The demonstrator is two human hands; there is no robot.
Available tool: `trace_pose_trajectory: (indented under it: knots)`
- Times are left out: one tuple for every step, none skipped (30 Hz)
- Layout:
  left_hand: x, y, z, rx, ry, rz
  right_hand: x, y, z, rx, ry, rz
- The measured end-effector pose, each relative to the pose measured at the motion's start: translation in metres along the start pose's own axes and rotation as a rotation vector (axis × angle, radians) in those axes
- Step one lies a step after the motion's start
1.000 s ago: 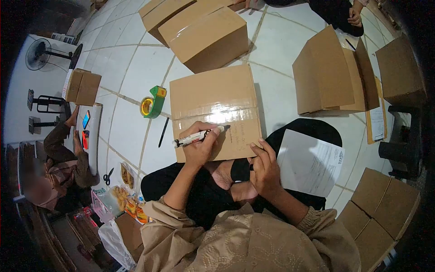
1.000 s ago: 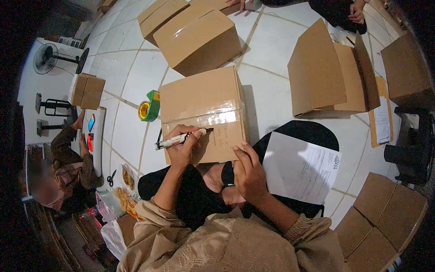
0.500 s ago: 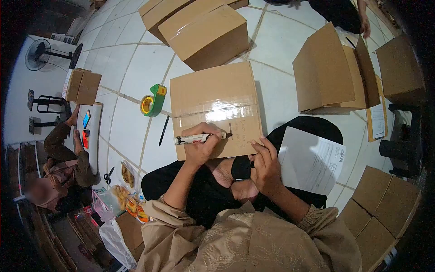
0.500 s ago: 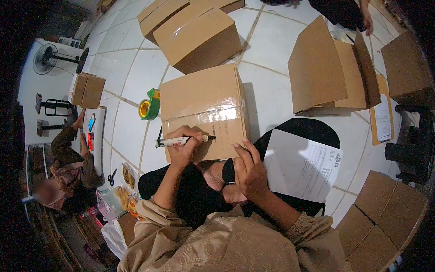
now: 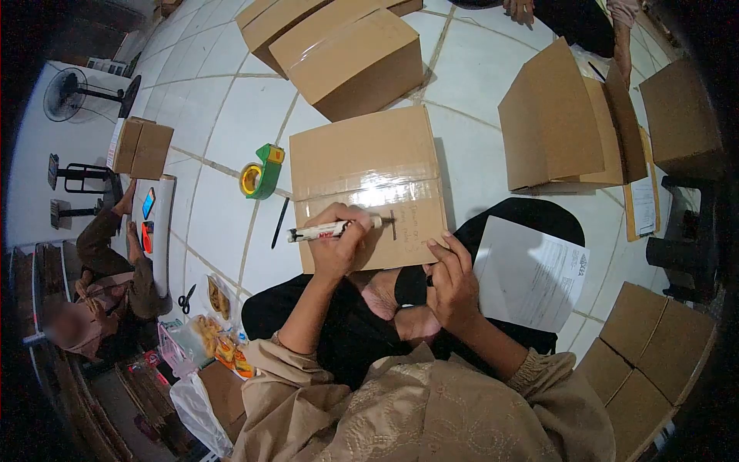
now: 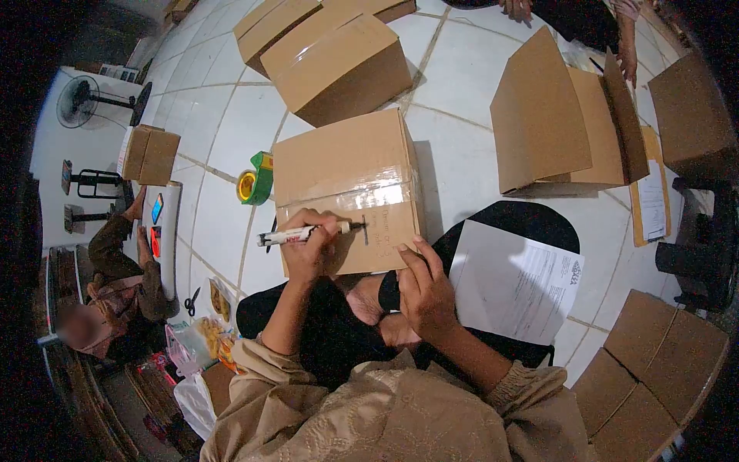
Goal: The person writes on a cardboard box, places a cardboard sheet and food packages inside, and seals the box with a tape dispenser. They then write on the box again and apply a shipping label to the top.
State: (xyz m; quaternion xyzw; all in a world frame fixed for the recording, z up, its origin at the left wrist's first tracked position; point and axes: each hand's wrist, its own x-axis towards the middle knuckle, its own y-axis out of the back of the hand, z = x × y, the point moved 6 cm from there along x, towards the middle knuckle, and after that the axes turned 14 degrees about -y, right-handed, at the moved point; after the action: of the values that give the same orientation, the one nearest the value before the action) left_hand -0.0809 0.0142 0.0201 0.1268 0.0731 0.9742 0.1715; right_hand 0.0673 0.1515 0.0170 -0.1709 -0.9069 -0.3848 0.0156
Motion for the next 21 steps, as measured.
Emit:
trace_pose_trajectory:
  knots:
    - [0.000, -0.002, -0.005, -0.001, -0.051, 0.007, 0.000, 0.000, 0.000, -0.009, 0.005, 0.009]
    - [0.000, -0.004, -0.002, -0.001, -0.049, 0.007, 0.000, 0.000, 0.000, -0.008, 0.004, 0.007]
    - [0.001, -0.006, 0.003, 0.039, -0.049, 0.005, 0.000, 0.000, 0.000, -0.006, -0.003, 0.004]
    - [0.002, -0.006, 0.006, 0.078, -0.050, 0.003, 0.000, 0.000, 0.000, -0.004, -0.011, 0.000]
    - [0.002, -0.006, 0.005, 0.078, -0.049, 0.003, 0.000, 0.000, 0.000, -0.004, -0.011, -0.001]
    - [0.002, -0.007, 0.006, 0.090, -0.065, -0.012, 0.000, 0.000, 0.001, -0.011, -0.010, -0.005]
    - [0.002, -0.008, 0.006, 0.103, -0.082, -0.028, 0.000, -0.001, 0.001, -0.016, -0.009, -0.009]
    - [0.003, -0.008, 0.007, 0.103, -0.081, -0.027, 0.000, -0.001, 0.001, -0.016, -0.009, -0.010]
    - [0.004, -0.009, 0.010, 0.116, -0.109, -0.027, 0.000, 0.000, 0.000, -0.013, -0.007, -0.001]
    - [0.004, -0.009, 0.012, 0.129, -0.137, -0.026, 0.000, 0.000, 0.000, -0.010, -0.006, 0.008]
    - [0.004, -0.009, 0.012, 0.129, -0.136, -0.027, 0.001, 0.001, 0.000, -0.009, -0.007, 0.007]
    - [0.004, -0.009, 0.012, 0.160, -0.143, -0.038, 0.001, 0.001, -0.001, -0.001, -0.012, 0.002]
    - [0.004, -0.009, 0.012, 0.190, -0.150, -0.049, 0.001, 0.001, -0.001, 0.007, -0.017, -0.003]
    - [0.003, -0.007, 0.011, 0.190, -0.149, -0.049, 0.001, 0.001, 0.000, 0.007, -0.017, -0.003]
    - [0.001, -0.007, 0.007, 0.158, -0.105, -0.065, 0.000, 0.001, 0.000, 0.008, -0.017, -0.009]
    - [0.000, -0.007, 0.003, 0.128, -0.060, -0.080, 0.000, 0.001, 0.001, 0.010, -0.016, -0.015]
    - [0.000, -0.007, 0.005, 0.127, -0.061, -0.082, 0.000, 0.000, 0.001, 0.009, -0.017, -0.014]
    - [0.002, -0.008, 0.011, 0.141, -0.106, -0.105, 0.000, 0.000, 0.002, 0.002, -0.015, -0.013]
    - [0.002, -0.009, 0.015, 0.156, -0.152, -0.128, 0.000, 0.000, 0.002, -0.006, -0.013, -0.012]
    - [0.002, -0.009, 0.015, 0.155, -0.151, -0.129, 0.000, 0.000, 0.001, -0.006, -0.014, -0.012]
    - [0.002, -0.010, 0.015, 0.141, -0.158, -0.140, 0.000, 0.001, 0.001, -0.006, -0.012, -0.006]
